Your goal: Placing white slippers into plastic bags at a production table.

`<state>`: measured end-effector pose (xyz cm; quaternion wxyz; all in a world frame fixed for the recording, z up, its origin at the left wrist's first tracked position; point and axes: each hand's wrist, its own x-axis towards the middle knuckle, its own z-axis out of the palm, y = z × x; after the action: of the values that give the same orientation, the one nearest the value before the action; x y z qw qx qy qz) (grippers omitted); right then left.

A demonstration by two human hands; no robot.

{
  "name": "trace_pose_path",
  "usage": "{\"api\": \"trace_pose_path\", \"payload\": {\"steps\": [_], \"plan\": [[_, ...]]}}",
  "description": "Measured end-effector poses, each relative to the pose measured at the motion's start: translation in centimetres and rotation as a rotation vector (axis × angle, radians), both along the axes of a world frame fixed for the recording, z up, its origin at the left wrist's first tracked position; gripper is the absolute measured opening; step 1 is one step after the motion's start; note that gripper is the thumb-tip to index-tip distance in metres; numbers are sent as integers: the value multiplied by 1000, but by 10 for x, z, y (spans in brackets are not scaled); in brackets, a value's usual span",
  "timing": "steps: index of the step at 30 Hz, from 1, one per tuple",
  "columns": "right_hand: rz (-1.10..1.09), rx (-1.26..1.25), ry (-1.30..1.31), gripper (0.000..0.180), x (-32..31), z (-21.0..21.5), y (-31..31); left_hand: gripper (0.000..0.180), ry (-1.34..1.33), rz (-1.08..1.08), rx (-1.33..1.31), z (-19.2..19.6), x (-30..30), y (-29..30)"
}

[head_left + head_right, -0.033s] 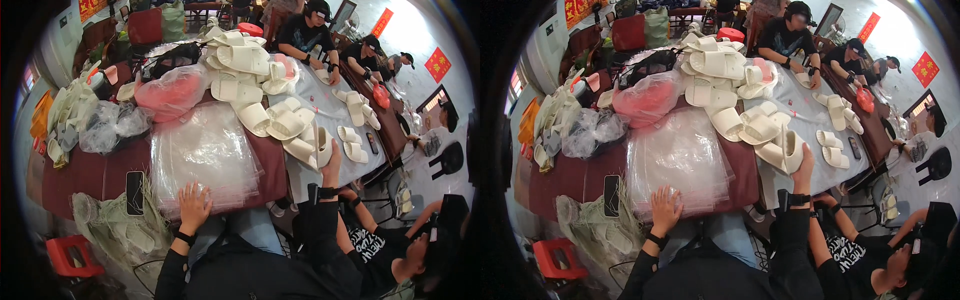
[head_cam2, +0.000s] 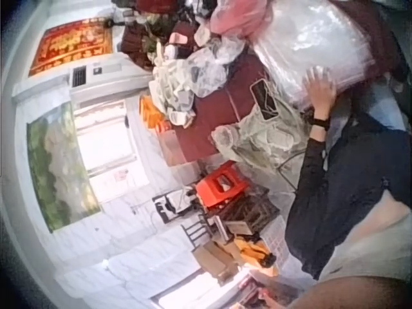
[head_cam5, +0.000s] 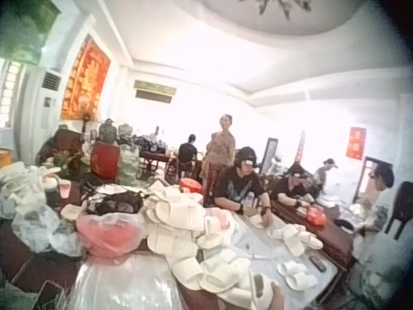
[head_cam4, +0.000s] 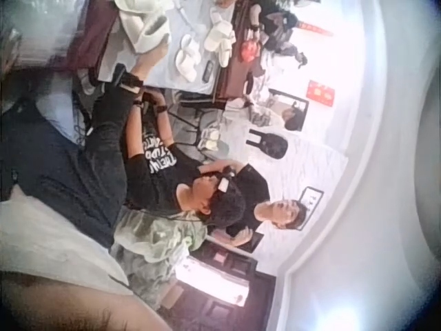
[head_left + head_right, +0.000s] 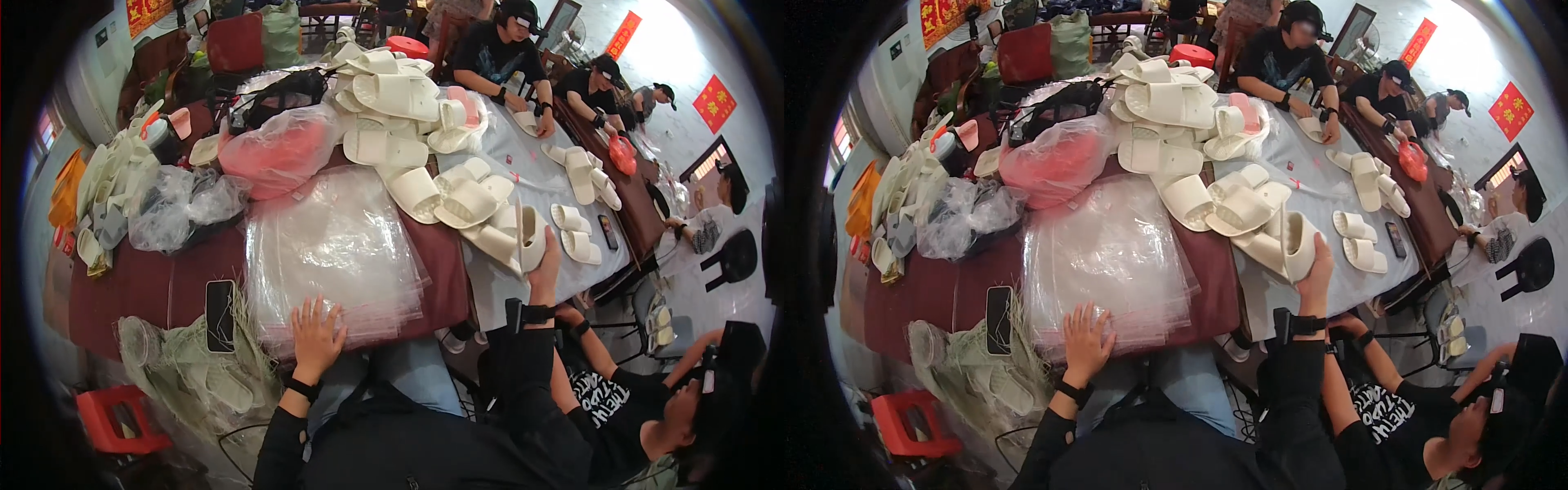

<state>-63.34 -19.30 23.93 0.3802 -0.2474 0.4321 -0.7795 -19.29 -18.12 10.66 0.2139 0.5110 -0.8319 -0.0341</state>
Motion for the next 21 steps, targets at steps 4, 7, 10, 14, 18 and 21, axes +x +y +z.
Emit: {"api": "trace_pose_path", "payload": {"steps": [4, 7, 10, 14, 18, 21], "plan": [[-201, -38, 57, 35, -47, 8, 20, 47, -13, -17, 21, 0, -4, -1], [-201, -35, 122, 34, -52, 14, 31, 49, -21, -7, 15, 2, -3, -2], [-201, 12, 139, 35, -27, 19, 34, 48, -22, -10, 20, 2, -3, -2], [60, 94, 42, 32, 3, -9, 41, 47, -50, 10, 8, 2, 0, 0], [100, 331, 143, 30, 42, -44, 46, 48, -33, 4, 1, 0, -5, -2], [122, 545, 267, 31, 66, -64, 60, 48, -40, 3, 0, 1, -5, -2]]}}
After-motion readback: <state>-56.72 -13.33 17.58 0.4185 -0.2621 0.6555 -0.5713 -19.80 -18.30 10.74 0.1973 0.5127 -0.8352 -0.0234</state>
